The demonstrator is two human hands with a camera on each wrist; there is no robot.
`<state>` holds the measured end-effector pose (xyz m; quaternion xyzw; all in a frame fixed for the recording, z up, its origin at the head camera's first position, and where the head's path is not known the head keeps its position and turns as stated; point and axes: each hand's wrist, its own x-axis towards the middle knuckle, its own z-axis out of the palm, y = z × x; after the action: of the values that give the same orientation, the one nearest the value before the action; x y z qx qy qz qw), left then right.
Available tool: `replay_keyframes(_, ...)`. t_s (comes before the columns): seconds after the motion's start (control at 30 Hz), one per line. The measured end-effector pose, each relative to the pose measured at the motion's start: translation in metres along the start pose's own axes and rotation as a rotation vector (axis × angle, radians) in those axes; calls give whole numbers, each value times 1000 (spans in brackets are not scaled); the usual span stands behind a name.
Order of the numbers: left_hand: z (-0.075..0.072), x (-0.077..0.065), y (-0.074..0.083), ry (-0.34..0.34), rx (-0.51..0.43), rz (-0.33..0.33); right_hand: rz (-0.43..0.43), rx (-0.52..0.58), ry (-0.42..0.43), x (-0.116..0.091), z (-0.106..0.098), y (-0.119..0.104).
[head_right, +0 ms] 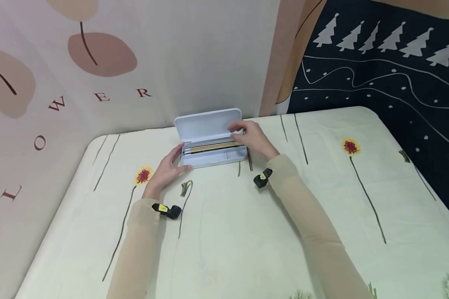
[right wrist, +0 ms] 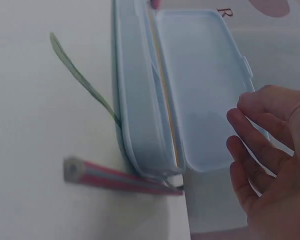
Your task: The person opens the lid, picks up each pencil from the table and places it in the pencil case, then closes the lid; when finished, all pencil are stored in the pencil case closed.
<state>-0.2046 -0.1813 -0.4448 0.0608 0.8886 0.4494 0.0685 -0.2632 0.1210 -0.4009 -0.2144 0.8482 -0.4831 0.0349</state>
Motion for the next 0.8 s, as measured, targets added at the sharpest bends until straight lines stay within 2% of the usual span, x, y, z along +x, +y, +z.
replay_keyframes(0.27,0,1,-2,-10,1,3,77,-26,61,-9,-20,13)
replay_keyframes(0.47,0,3,1,-12,8,5,167,-60,109,-16,-29,23)
replay_keyframes(0.63,-1,3,0,-5,6,-4,252,-82,67,-21,-26,27)
replay_keyframes(0.8,0,3,-3,-6,-5,-9,359,-88,22,-24,-15,34)
